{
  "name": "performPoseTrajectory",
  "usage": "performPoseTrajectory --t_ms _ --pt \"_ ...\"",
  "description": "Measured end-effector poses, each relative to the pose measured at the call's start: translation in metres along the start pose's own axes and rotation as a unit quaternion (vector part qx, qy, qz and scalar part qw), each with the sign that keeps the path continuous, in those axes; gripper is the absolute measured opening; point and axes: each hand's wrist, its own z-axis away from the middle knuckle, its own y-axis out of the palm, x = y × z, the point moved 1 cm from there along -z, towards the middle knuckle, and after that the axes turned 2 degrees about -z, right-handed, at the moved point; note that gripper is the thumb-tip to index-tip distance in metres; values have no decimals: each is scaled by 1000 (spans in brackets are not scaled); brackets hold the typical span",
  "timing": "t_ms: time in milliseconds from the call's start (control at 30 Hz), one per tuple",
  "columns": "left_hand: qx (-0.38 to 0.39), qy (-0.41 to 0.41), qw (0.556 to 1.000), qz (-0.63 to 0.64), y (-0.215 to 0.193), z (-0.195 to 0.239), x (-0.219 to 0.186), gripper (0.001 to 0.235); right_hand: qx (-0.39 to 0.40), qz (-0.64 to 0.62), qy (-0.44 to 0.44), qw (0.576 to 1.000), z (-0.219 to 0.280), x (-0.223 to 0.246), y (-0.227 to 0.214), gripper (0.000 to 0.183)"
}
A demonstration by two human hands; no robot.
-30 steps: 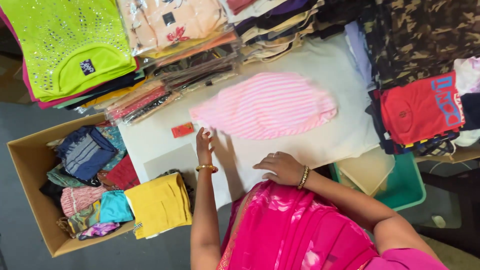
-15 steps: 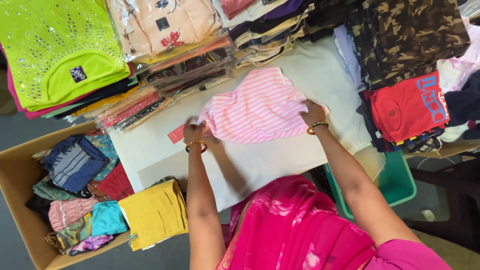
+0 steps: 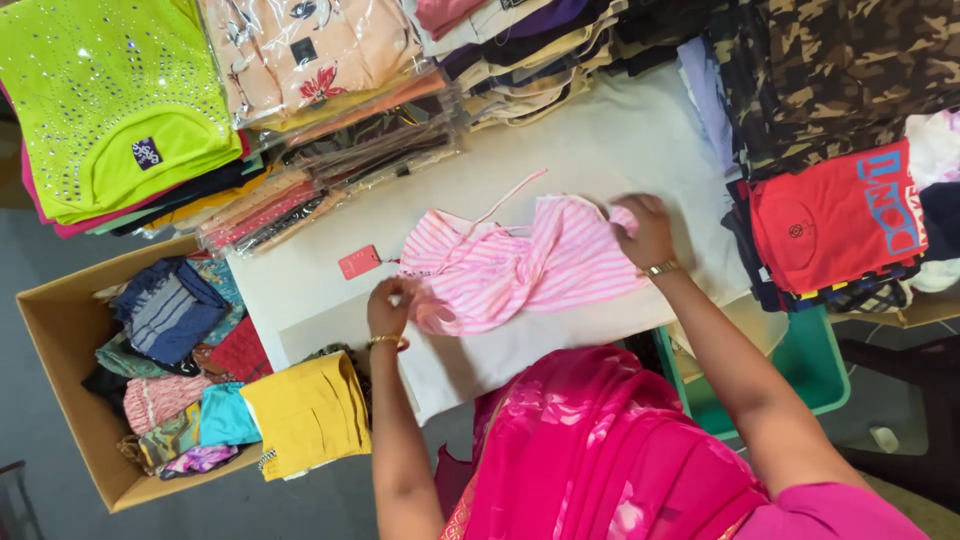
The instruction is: The person folds a lime green t-shirt and a pink striped top on a white table. They smooth the fabric, fold the sleeves and sides, and stack the finished items on a pile of other folded clothes.
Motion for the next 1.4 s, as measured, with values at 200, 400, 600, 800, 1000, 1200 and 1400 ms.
performPoseTrajectory --t_ms 200,400,600,800,1000,1200,1400 --pt "-109 66 983 -133 27 -30 -38 51 205 6 -193 960 -58 62 47 77" --pt "-287 -176 940 -48 52 5 -3 86 416 188 -160 875 -34 52 68 47" --pt "-22 -265 963 54 56 47 -7 64 219 203 -82 951 -7 -12 15 43" --pt "-71 60 990 104 40 -65 45 34 163 321 46 932 -68 -66 3 26" --pt "-132 5 822 554 -109 -159 -114 26 -199 25 1 980 -207 -70 -35 29" --pt "-187 71 840 504 -187 -68 -211 16 -292 -75 -133 944 -186 19 -141 14" --pt "-120 -7 934 337 -126 -21 -103 16 -113 -51 -163 979 -60 6 -109 17"
